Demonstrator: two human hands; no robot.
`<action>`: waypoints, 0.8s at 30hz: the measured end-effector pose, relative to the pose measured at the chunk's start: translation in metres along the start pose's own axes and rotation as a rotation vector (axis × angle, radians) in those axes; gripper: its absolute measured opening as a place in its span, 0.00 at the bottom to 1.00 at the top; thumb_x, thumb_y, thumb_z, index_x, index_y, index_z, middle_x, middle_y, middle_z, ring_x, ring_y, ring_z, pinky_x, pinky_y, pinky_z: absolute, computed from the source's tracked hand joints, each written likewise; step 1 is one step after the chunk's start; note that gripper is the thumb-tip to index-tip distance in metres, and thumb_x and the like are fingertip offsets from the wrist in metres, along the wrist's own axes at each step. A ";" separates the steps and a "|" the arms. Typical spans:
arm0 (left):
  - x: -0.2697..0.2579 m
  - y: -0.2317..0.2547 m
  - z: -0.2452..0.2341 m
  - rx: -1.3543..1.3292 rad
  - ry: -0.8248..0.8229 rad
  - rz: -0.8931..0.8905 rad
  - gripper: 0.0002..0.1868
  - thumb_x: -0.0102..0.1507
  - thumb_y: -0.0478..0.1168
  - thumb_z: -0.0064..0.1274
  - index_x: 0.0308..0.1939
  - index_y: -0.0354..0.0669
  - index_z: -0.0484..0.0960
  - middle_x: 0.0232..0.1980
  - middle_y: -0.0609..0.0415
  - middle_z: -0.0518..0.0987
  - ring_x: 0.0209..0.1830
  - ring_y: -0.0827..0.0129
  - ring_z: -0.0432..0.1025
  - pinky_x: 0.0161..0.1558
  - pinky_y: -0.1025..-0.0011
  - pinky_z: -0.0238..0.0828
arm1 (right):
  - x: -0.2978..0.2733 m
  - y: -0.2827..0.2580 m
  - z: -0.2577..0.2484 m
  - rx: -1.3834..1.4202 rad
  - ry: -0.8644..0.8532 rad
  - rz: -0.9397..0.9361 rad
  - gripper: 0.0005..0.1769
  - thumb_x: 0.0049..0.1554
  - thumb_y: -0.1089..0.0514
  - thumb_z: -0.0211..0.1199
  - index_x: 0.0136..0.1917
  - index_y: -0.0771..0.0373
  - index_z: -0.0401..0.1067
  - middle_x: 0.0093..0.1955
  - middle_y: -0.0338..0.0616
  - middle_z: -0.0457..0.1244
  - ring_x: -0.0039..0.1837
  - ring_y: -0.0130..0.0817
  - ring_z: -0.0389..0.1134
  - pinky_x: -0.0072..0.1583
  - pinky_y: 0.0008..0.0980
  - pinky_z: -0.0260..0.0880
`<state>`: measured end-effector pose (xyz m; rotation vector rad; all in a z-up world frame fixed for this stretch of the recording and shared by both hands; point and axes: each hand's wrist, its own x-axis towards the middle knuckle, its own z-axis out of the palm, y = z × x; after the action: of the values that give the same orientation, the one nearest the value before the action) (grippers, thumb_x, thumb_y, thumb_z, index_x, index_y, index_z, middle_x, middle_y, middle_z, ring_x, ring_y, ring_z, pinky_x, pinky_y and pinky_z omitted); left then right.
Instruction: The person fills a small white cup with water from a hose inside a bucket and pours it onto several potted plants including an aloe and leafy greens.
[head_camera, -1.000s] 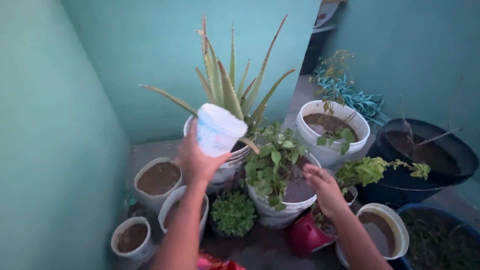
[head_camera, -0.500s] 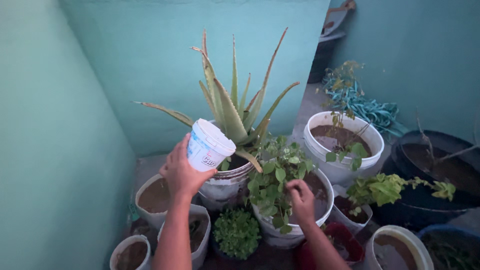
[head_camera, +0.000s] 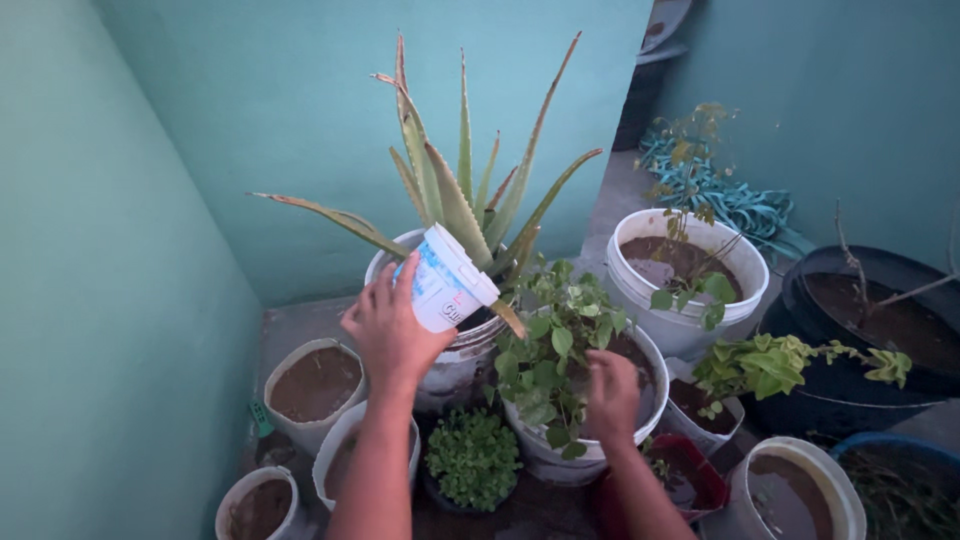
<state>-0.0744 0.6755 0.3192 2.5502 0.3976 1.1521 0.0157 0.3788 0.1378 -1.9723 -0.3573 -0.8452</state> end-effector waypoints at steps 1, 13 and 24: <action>-0.002 0.002 0.000 0.002 0.011 0.010 0.62 0.34 0.54 0.75 0.72 0.65 0.63 0.68 0.52 0.71 0.66 0.54 0.66 0.60 0.45 0.54 | -0.004 0.014 -0.002 -0.001 -0.003 0.003 0.09 0.62 0.62 0.59 0.55 0.59 0.75 0.56 0.45 0.68 0.61 0.44 0.68 0.64 0.40 0.66; -0.005 0.006 0.024 0.095 0.082 -0.031 0.57 0.38 0.50 0.72 0.72 0.65 0.66 0.68 0.51 0.72 0.65 0.53 0.66 0.59 0.48 0.55 | -0.030 0.076 0.009 -0.126 0.045 0.175 0.17 0.59 0.64 0.59 0.62 0.63 0.69 0.54 0.49 0.64 0.58 0.46 0.65 0.63 0.44 0.64; 0.002 0.009 0.028 0.126 0.012 -0.087 0.59 0.36 0.51 0.73 0.72 0.65 0.64 0.69 0.49 0.71 0.66 0.51 0.64 0.57 0.46 0.55 | -0.031 0.062 0.009 -0.443 -0.023 0.237 0.18 0.57 0.58 0.59 0.61 0.58 0.71 0.56 0.46 0.65 0.63 0.47 0.63 0.64 0.47 0.60</action>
<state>-0.0506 0.6630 0.3062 2.6048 0.5951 1.1444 0.0316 0.3563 0.0733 -2.3747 0.0617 -0.7955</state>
